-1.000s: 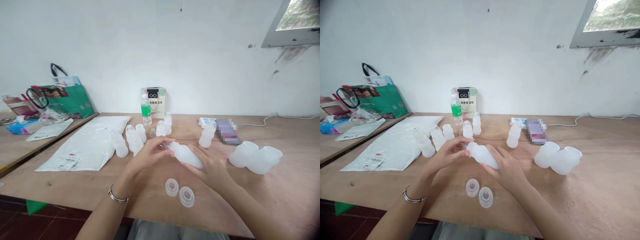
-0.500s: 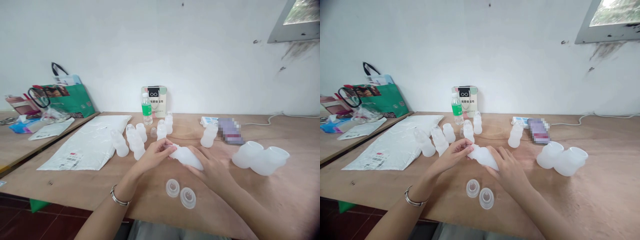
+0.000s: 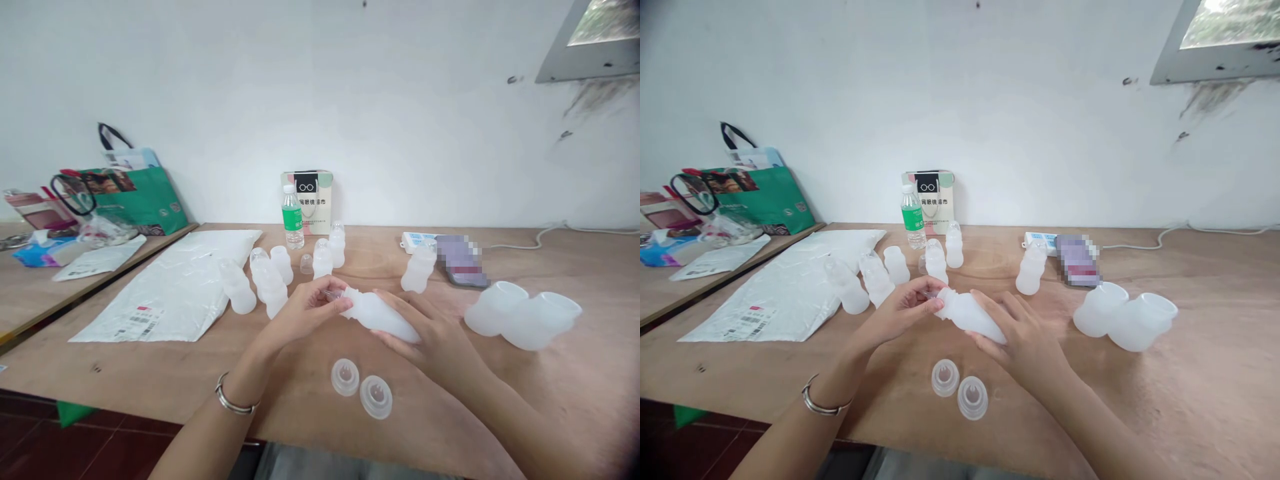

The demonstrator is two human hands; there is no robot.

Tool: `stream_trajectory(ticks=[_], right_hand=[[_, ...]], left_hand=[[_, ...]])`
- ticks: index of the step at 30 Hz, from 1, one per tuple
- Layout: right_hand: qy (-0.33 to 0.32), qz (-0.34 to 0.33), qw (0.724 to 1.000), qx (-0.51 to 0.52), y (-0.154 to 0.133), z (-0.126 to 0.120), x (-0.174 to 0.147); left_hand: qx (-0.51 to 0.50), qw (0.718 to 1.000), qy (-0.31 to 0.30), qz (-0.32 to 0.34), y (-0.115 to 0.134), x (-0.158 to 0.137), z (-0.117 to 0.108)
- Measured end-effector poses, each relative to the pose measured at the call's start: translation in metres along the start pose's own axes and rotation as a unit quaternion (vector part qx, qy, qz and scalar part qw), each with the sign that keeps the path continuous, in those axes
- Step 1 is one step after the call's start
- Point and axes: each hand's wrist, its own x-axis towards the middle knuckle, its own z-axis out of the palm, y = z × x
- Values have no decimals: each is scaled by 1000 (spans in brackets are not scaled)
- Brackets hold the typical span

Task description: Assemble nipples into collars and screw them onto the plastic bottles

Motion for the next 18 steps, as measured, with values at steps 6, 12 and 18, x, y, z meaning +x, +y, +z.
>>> stream_trajectory(ticks=[6, 12, 18], right_hand=[[-43, 37, 997, 54, 4, 0, -7], [-164, 140, 935, 283, 7, -8, -3], [-109, 122, 952, 260, 0, -2, -7]], left_hand=[[-2, 1000, -25, 9, 2, -2, 3], [-32, 995, -86, 44, 3, -4, 2], [-25, 998, -48, 30, 2, -2, 4]])
